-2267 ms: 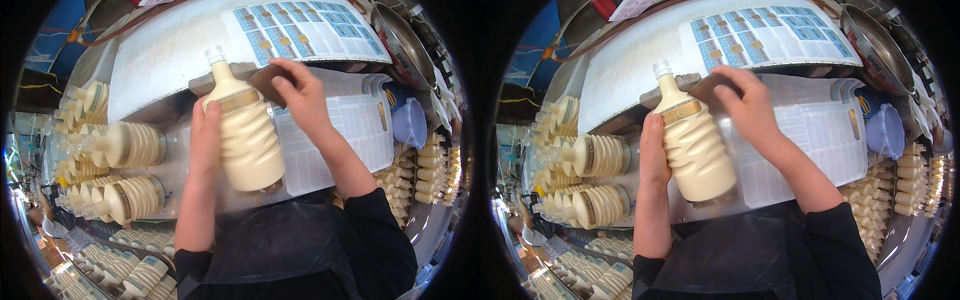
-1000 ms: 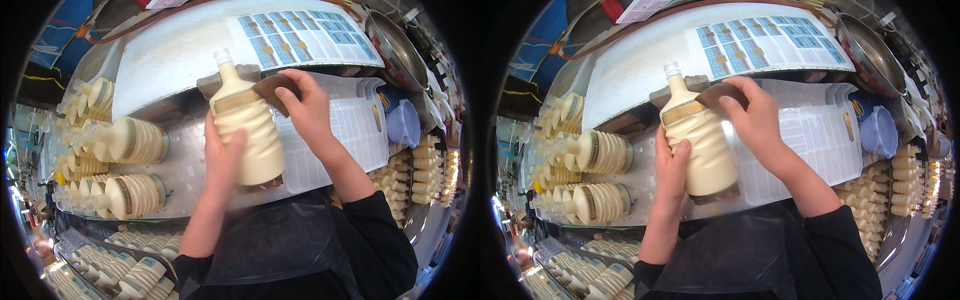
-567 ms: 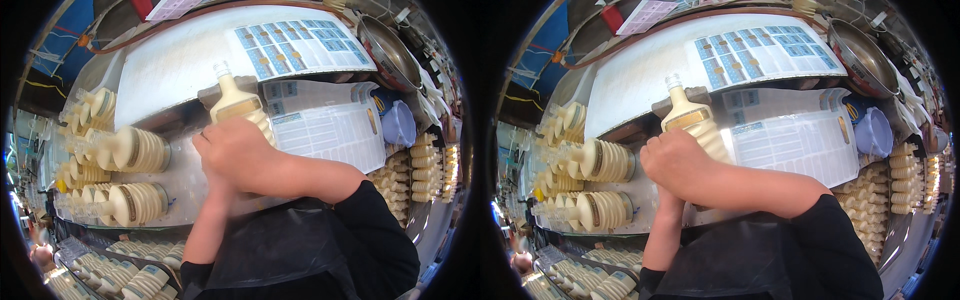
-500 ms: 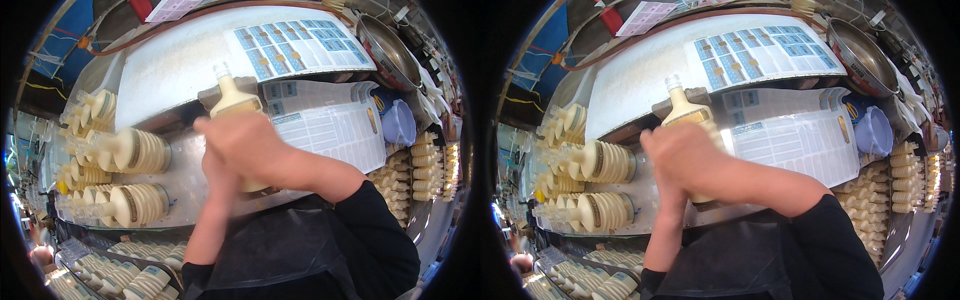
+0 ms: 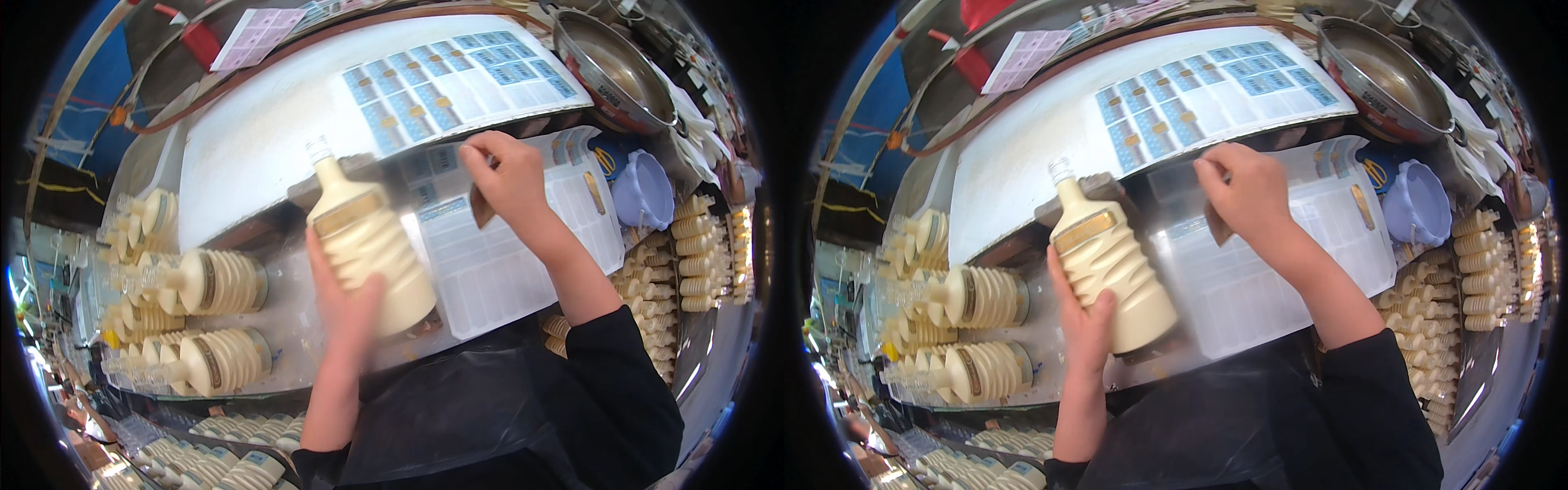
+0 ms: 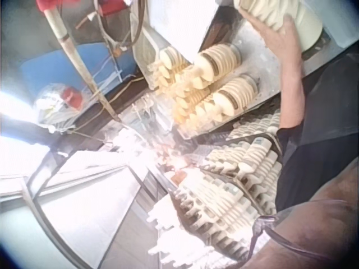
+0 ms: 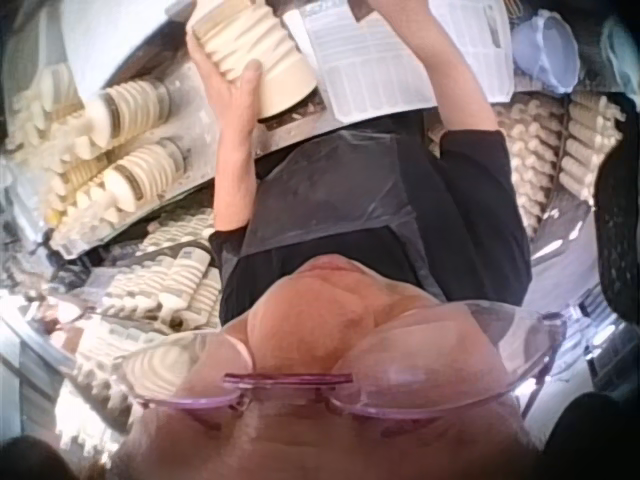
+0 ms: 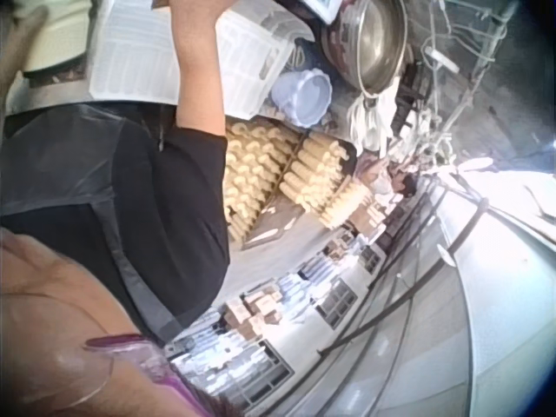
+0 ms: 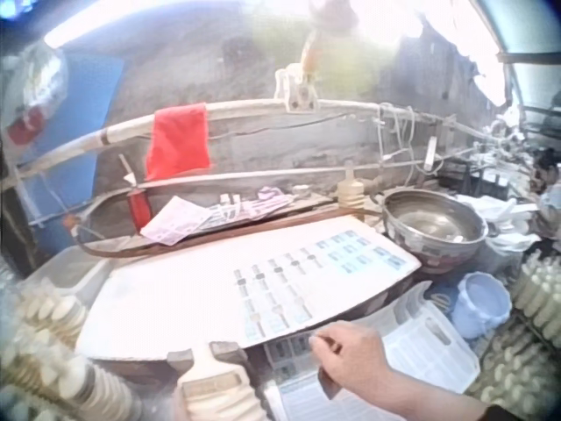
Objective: The person applies labels to cream-colored plastic bottles one at a time. They pick up a bottle, peel a label from a sheet, and smooth it onto the bottle's body, then place the labeled bottle aside and repeat the process.
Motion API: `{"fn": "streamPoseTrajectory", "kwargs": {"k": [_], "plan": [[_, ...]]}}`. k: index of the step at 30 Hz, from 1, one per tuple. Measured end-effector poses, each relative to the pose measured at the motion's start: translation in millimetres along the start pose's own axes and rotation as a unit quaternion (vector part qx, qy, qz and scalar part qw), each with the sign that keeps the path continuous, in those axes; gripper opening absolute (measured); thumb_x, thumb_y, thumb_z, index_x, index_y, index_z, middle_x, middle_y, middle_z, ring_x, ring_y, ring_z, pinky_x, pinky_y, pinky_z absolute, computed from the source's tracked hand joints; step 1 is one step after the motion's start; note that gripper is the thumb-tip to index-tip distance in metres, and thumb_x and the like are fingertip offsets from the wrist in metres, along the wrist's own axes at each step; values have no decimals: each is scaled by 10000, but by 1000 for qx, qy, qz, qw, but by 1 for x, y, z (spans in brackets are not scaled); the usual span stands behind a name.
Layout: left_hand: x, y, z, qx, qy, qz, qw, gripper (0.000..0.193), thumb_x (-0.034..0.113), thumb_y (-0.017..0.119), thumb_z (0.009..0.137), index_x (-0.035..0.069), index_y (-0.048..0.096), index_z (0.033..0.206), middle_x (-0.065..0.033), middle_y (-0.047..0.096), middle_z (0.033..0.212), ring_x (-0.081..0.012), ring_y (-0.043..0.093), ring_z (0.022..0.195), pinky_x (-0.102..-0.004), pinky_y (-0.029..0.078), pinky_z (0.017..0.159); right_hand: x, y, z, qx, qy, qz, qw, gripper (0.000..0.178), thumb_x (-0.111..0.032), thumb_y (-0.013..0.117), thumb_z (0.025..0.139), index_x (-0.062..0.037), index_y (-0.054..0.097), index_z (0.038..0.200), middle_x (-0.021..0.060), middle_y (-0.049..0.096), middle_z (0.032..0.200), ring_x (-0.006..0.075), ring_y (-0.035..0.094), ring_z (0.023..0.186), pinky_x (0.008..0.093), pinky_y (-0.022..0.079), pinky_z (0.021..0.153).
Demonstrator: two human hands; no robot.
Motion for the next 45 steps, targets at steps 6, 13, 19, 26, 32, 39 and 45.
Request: {"fn": "streamPoseTrajectory", "kwargs": {"k": [6, 13, 19, 26, 32, 39, 45], "plan": [[-20, -4, -20, 5, 0, -52, 999, 868, 81, 597, 875, -4, 152, 1615, -223, 359, 1566, -316, 414, 1427, -430, 310, 1206, 5, 16, 24, 15, -214, -197, 957, 327, -75, 695, 850, -62, 708, 1176, 77, 714, 1242, 280, 723, 974, 380, 586, 813], [-28, -7, -43, 14, 40, -14, 999, 921, 8, 630, 803, -14, 160, 1595, -226, 345, 1559, -331, 382, 1448, -447, 280, 1225, 19, 13, 23, 87, -343, -280, 893, 214, -62, 718, 831, -97, 739, 1041, 38, 769, 1070, 228, 750, 819, 348, 604, 704], [-33, -12, -54, 16, 30, 84, 996, 936, 169, 766, 757, -50, 293, 1534, -253, 406, 1502, -365, 413, 1426, -461, 325, 1195, -11, -8, 2, -119, -29, 28, 992, 145, -90, 690, 947, -22, 774, 1043, 116, 762, 885, 154, 715, 693, 243, 505, 606], [-39, -25, -60, -63, 40, 33, 997, 1090, 262, 858, 725, -12, 236, 1576, -223, 378, 1542, -344, 385, 1451, -458, 329, 1199, -113, 14, -104, -176, -543, -62, 819, 198, -166, 690, 755, -94, 699, 940, 17, 648, 882, 168, 606, 574, 313, 485, 462], [-60, -24, -47, -38, 30, -115, 992, 877, 289, 765, 900, 11, 233, 1540, -212, 330, 1541, -307, 352, 1441, -457, 310, 1195, -90, 18, -116, -172, -615, -116, 761, 229, -131, 724, 750, -91, 752, 973, 58, 736, 1219, 74, 560, 576, 242, 431, 471], [-51, -9, -53, 5, 36, -125, 991, 709, 208, 670, 984, 4, 247, 1515, -208, 373, 1508, -284, 367, 1417, -431, 289, 1198, -61, 22, -113, -179, -591, -71, 783, 361, -88, 711, 778, -115, 743, 1137, 74, 700, 1308, 135, 608, 605, 276, 472, 490], [-50, -8, -54, 16, 45, -124, 991, 686, 221, 652, 999, 0, 270, 1524, -198, 391, 1507, -275, 375, 1421, -418, 279, 1202, -17, 26, -112, -224, -409, -35, 884, 362, -106, 710, 880, -132, 713, 1241, 122, 694, 1279, 239, 687, 721, 320, 542, 598]]}}
Point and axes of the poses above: each hand's wrist, its own z-axis towards the middle knuckle, its own y-axis out of the palm, x = y × z, the point moved 5 cm from there along z, towards the middle knuckle
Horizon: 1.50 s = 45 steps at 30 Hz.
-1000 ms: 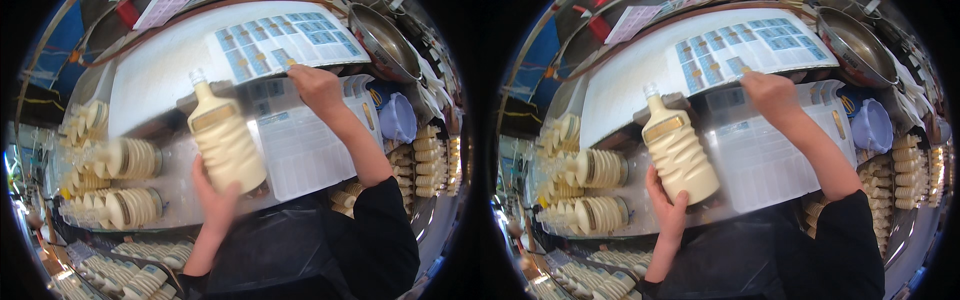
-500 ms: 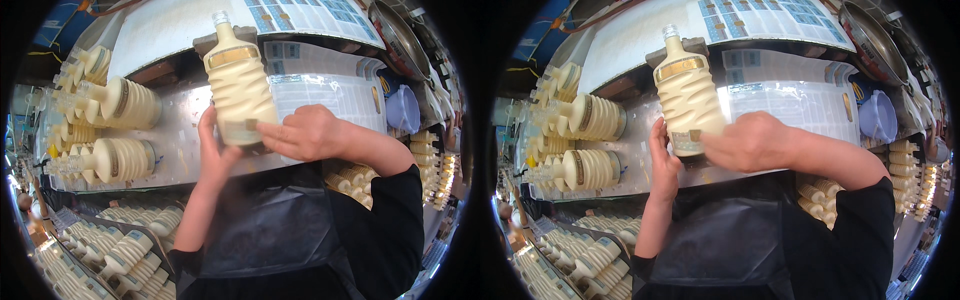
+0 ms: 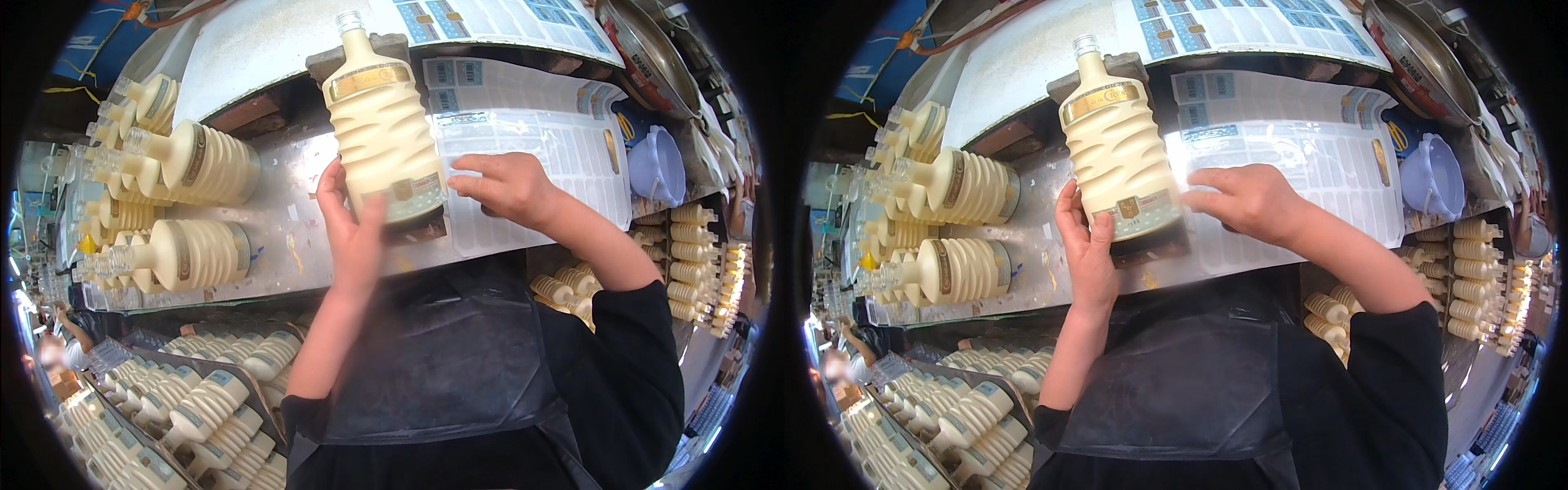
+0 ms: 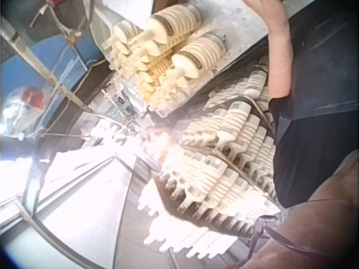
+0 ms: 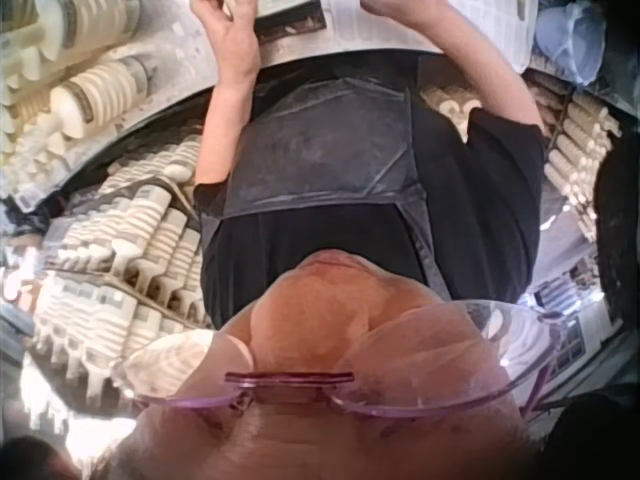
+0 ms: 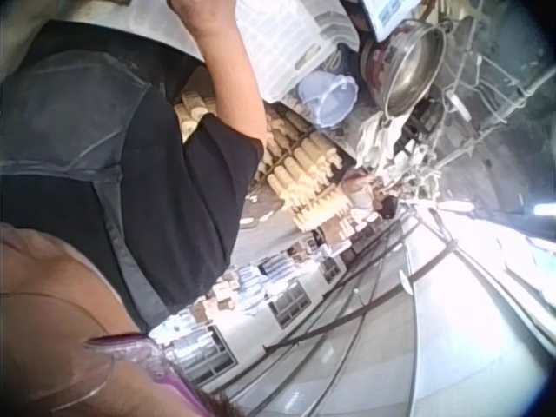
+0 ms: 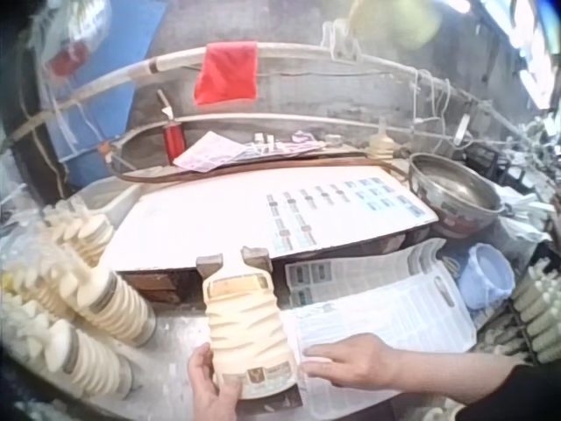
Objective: The person applies labels to cream-colored plastic bottles one at a time. They pick up a bottle, peel a label from a sheet, and smooth it onto the bottle's body, then place the labeled bottle aside and repeat the process.
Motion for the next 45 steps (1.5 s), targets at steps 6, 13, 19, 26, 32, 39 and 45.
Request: {"fn": "streamPoseTrajectory", "kwargs": {"k": [6, 13, 19, 26, 32, 39, 45], "plan": [[-1, -2, 2, 4, 4, -69, 998, 636, 194, 638, 1007, 14, 300, 1516, -180, 417, 1495, -257, 403, 1402, -406, 297, 1192, -5, 39, 1, 40, 406, 392, 825, 420, -243, 623, 1031, 18, 606, 1361, 104, 737, 1120, 157, 679, 942, 303, 528, 843], [-2, 2, 3, 17, -14, -41, 999, 643, 181, 665, 989, 41, 306, 1503, -176, 422, 1488, -255, 408, 1399, -404, 307, 1188, -7, 58, 6, 68, 438, 441, 780, 475, -348, 691, 973, -9, 671, 1304, 95, 724, 877, 141, 676, 779, 305, 548, 738], [-1, 3, 3, 24, -17, -45, 999, 683, 202, 706, 973, 23, 304, 1496, -186, 419, 1491, -265, 413, 1399, -409, 319, 1184, -9, 58, 5, 21, 463, 460, 757, 478, -286, 645, 1042, 43, 590, 1385, 73, 712, 1158, 105, 618, 1051, 284, 501, 937], [-2, 4, 2, 28, -16, -49, 998, 690, 203, 708, 973, 13, 299, 1495, -192, 421, 1487, -267, 423, 1390, -406, 324, 1182, -10, 59, 5, 59, 454, 474, 752, 466, -280, 659, 1020, 33, 616, 1362, 72, 716, 1080, 107, 627, 977, 286, 511, 885], [-4, 2, 3, 30, -1, -51, 998, 633, 209, 658, 1004, 5, 320, 1499, -179, 441, 1478, -255, 429, 1384, -400, 329, 1179, -9, 63, 4, 81, 440, 468, 762, 466, -311, 666, 1004, 16, 644, 1335, 73, 720, 1016, 101, 629, 900, 274, 521, 819], [-15, -9, -3, -11, -5, -176, 984, 578, 185, 544, 1077, 42, 302, 1582, -121, 460, 1520, -224, 455, 1400, -392, 351, 1188, -9, 57, 0, 39, 431, 538, 723, 501, -332, 589, 1074, 31, 568, 1418, 80, 686, 1215, 108, 592, 1094, 277, 487, 954], [-10, -2, -5, 7, -7, -109, 994, 573, 136, 536, 1068, 56, 324, 1595, -124, 446, 1549, -222, 446, 1413, -388, 337, 1202, -13, 65, 4, 98, 407, 496, 761, 495, -324, 616, 1048, 18, 585, 1405, 113, 706, 1186, 145, 631, 1087, 308, 506, 955]]}}
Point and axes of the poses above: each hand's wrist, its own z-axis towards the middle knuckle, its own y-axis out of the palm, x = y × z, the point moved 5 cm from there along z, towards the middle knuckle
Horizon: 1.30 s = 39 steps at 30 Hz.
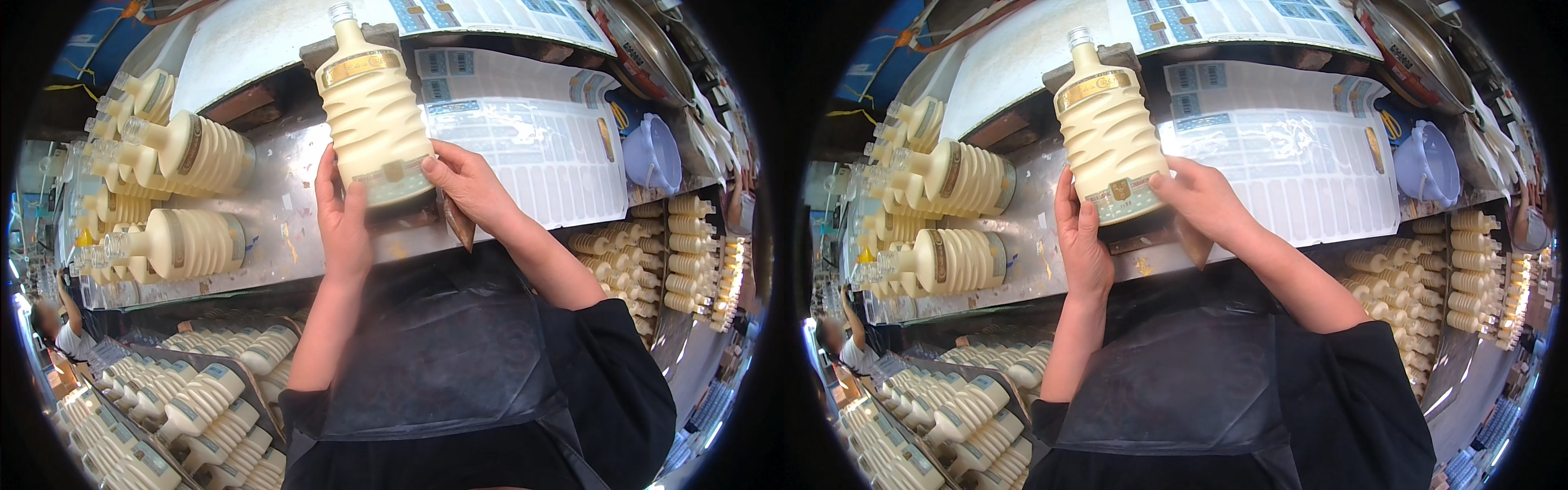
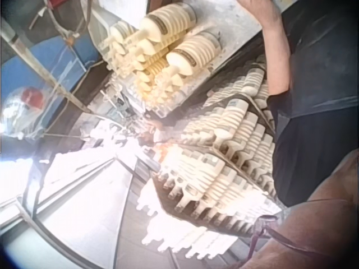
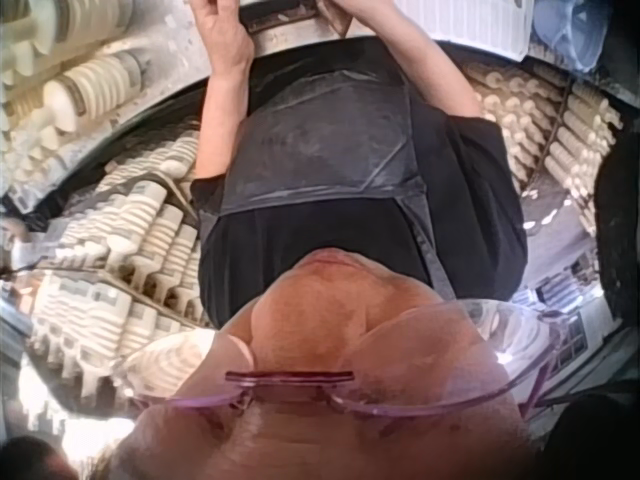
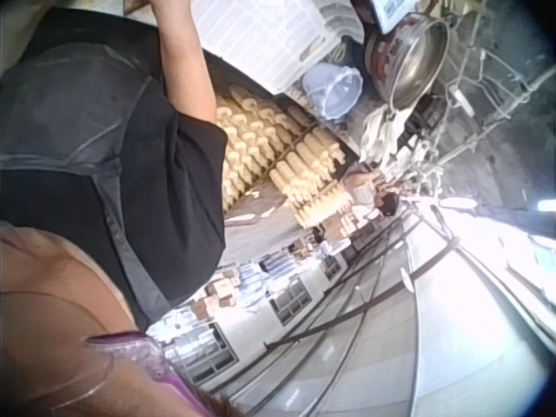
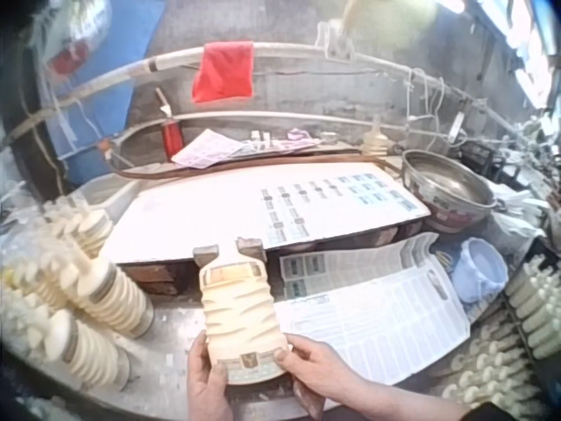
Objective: The person applies labels to cream-colored plastic bottles one at a time. They pick up a bottle, peel a label from a sheet, and smooth it onto the bottle's body, then place the labeled bottle aside and repeat the process.
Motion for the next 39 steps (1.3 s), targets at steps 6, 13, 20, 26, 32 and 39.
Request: {"fn": "streamPoseTrajectory", "kwargs": {"k": [6, 13, 20, 26, 32, 39], "plan": [[0, 1, -1, 4, -2, -27, 1000, 585, 134, 554, 1057, 54, 332, 1592, -124, 436, 1563, -222, 436, 1423, -386, 333, 1204, 5, 0, 0, 4, -5, 18, 1000, 489, -315, 638, 1031, 7, 599, 1397, 128, 723, 1153, 150, 649, 1062, 315, 519, 936], [-2, 1, -1, 0, 11, -21, 1000, 588, 134, 552, 1058, 49, 327, 1595, -127, 431, 1568, -220, 434, 1424, -386, 330, 1205, 5, 2, -2, -16, 22, 51, 998, 481, -280, 581, 1077, 49, 550, 1427, 94, 666, 1285, 139, 585, 1169, 298, 474, 1018], [-1, -14, -5, -31, 56, 127, 990, 895, 195, 802, 828, 5, 338, 1569, -152, 467, 1465, -288, 452, 1370, -411, 356, 1171, -13, -12, -6, 14, 58, 20, 998, 505, -393, 467, 1113, 10, 605, 1384, -21, 629, 920, 15, 440, 616, 160, 386, 571], [23, -5, -6, 9, 231, 398, 888, 913, 233, 926, 647, 0, 533, 1438, -146, 572, 1273, -331, 538, 1205, -446, 421, 1060, -6, -15, -3, -2, 63, -3, 998, 582, -471, 385, 1125, -2, 601, 1393, -46, 531, 805, 32, 440, 586, 192, 388, 522], [35, 3, -9, 33, 288, 448, 846, 905, 269, 945, 604, 16, 577, 1390, -128, 599, 1222, -326, 554, 1153, -455, 417, 1012, 15, -20, 5, 6, 108, -3, 994, 554, -442, 373, 1134, -3, 619, 1367, -32, 524, 776, 47, 441, 556, 200, 394, 496], [28, -5, -9, 18, 257, 426, 867, 887, 261, 920, 649, -2, 551, 1412, -146, 588, 1251, -343, 553, 1172, -457, 432, 1027, -2, -18, -1, 4, 89, -28, 996, 495, -385, 442, 1118, 7, 613, 1367, -33, 548, 813, 28, 475, 644, 185, 412, 580]]}}
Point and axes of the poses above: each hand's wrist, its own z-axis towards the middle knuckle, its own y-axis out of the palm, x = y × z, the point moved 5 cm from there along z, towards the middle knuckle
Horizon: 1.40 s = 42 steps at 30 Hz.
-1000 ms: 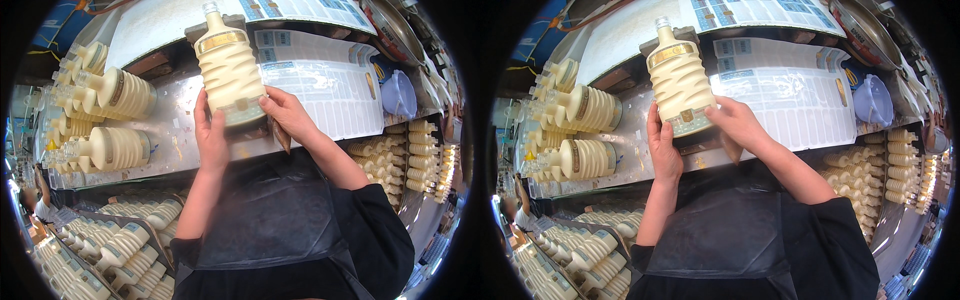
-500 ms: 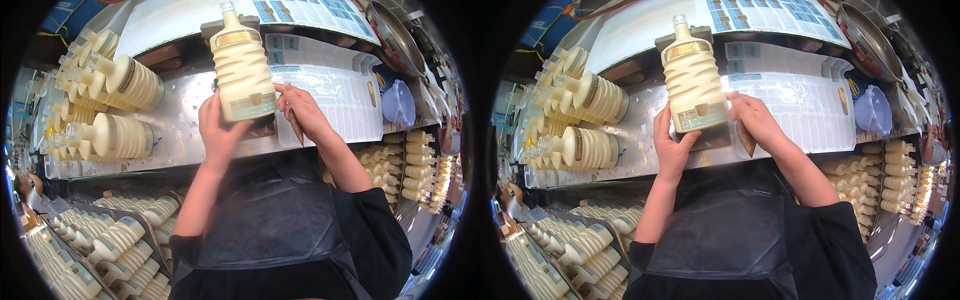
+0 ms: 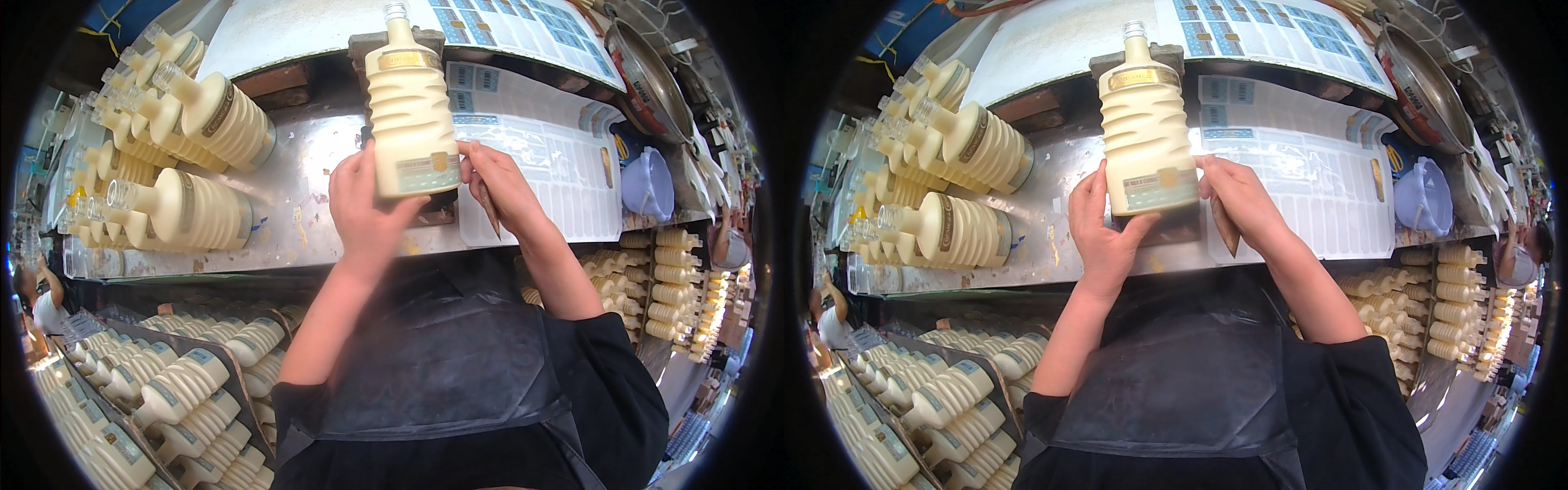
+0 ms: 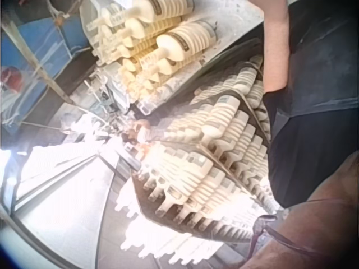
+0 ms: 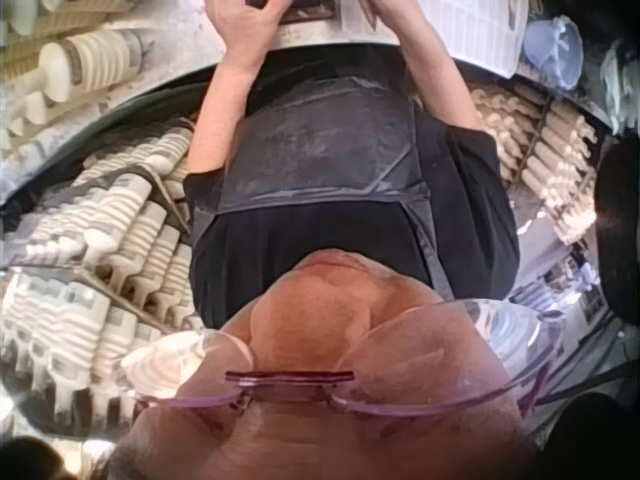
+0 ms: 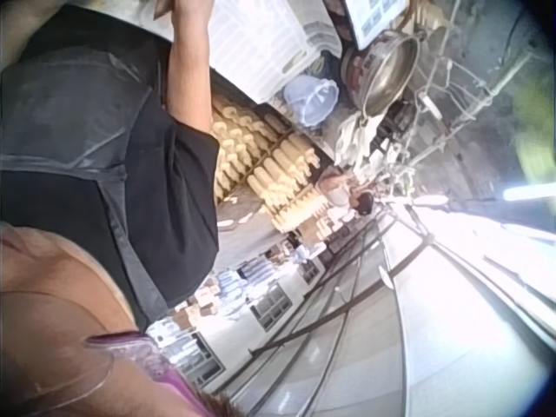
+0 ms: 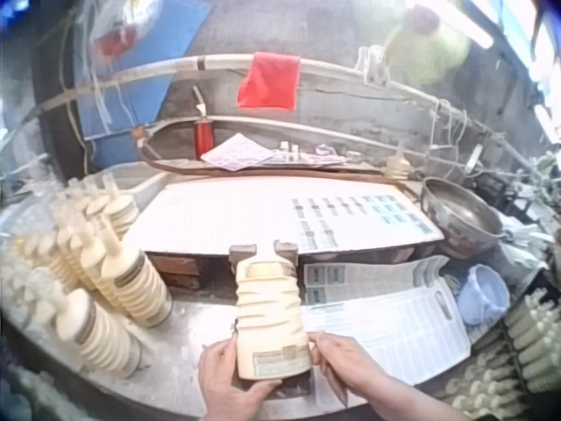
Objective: The person applies labels to cream-colored plastic bottles one at a time. They pick up a bottle, peel a label from a sheet, and smooth it onto the bottle's body, then place the labeled bottle aside and repeat the process.
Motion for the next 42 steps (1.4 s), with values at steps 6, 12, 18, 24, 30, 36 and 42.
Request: {"fn": "streamPoseTrajectory", "kwargs": {"k": [6, 12, 18, 24, 30, 36, 42], "plan": [[-21, 8, -6, -35, -155, -218, 963, 640, 206, 755, 880, -22, 515, 1428, -160, 551, 1347, -282, 535, 1268, -406, 408, 1119, -8, 12, -1, 53, -109, -62, 991, 438, -300, 684, 986, 4, 640, 1300, 9, 622, 835, 82, 583, 799, 253, 485, 741], [-25, 16, -8, -12, -238, -320, 917, 517, 207, 682, 978, -26, 520, 1411, -148, 535, 1388, -224, 519, 1293, -373, 402, 1123, -20, 19, -8, 48, -61, -86, 993, 508, -282, 722, 977, 6, 601, 1378, -29, 559, 855, 57, 516, 819, 224, 444, 754], [-25, 17, -10, -9, -247, -350, 904, 517, 211, 675, 992, -31, 513, 1419, -139, 534, 1388, -216, 517, 1301, -366, 406, 1120, -17, 18, -9, 55, -60, -78, 994, 507, -284, 729, 971, -1, 605, 1373, -26, 554, 842, 59, 518, 799, 225, 444, 750], [-23, 18, -11, -14, -273, -381, 883, 576, 213, 684, 984, -33, 476, 1461, -144, 493, 1439, -218, 498, 1328, -366, 409, 1121, -19, 20, -11, 60, -65, -73, 993, 473, -281, 697, 994, 5, 602, 1358, -17, 580, 858, 60, 529, 802, 236, 456, 741], [-17, 5, -10, -80, -154, -135, 976, 985, 344, 820, 806, -54, 323, 1558, -204, 499, 1450, -336, 460, 1379, -462, 358, 1151, -25, 8, -14, 24, -88, 9, 996, 319, -194, 552, 1036, 6, 673, 1254, -7, 625, 909, 54, 558, 768, 223, 475, 691], [-27, 5, -3, -107, -121, -57, 985, 974, 363, 834, 778, -57, 380, 1530, -242, 517, 1437, -400, 453, 1369, -483, 330, 1160, -39, 10, -26, 0, -54, 2, 999, 313, -123, 509, 1002, -12, 688, 1234, 7, 629, 968, 71, 595, 859, 231, 482, 748], [-24, 9, -12, -90, -113, -229, 963, 841, 346, 746, 911, -26, 348, 1553, -198, 437, 1512, -311, 419, 1403, -452, 301, 1191, -11, 10, -10, 22, -123, 35, 992, 369, -176, 537, 1038, -24, 585, 1371, 13, 619, 993, 72, 561, 993, 241, 468, 837]]}}
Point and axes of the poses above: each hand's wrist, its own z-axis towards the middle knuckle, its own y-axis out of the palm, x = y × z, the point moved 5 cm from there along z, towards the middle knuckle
